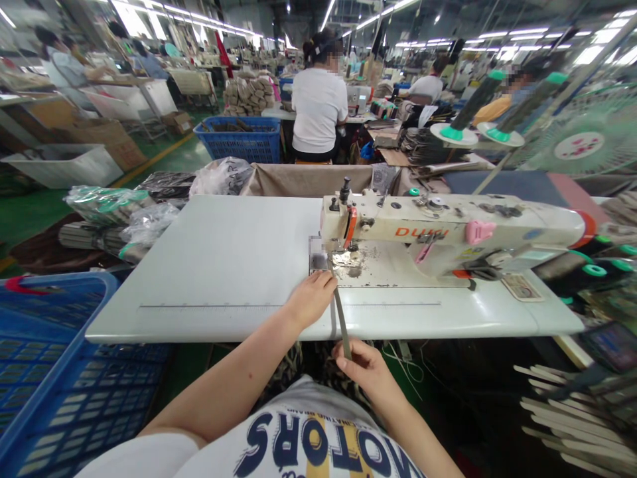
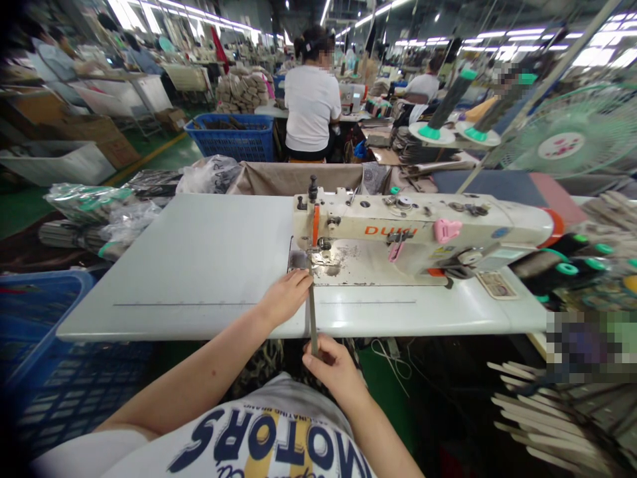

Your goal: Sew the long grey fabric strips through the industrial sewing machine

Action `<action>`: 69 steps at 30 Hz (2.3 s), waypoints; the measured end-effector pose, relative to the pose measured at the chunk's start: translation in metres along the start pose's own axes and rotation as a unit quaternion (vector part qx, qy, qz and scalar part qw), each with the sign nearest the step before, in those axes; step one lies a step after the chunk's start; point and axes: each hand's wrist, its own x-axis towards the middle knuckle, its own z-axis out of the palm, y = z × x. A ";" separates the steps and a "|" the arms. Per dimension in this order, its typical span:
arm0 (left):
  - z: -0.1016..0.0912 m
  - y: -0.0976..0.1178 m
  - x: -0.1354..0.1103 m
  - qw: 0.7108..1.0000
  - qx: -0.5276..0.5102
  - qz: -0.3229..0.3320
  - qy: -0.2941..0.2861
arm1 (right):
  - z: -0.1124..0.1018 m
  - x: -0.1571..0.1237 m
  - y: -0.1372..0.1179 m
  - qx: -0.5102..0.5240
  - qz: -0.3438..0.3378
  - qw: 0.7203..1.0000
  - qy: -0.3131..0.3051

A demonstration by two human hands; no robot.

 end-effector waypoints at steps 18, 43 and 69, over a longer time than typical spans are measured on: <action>0.008 -0.002 -0.003 0.998 -0.021 -0.014 0.057 | 0.002 -0.004 -0.005 0.015 0.045 0.997 0.064; 0.008 -0.001 -0.002 1.000 -0.013 -0.010 0.016 | 0.000 -0.002 0.006 0.055 0.059 0.995 0.057; 0.009 -0.003 -0.003 1.000 0.006 0.017 0.006 | 0.001 0.000 -0.003 0.016 0.003 1.000 0.017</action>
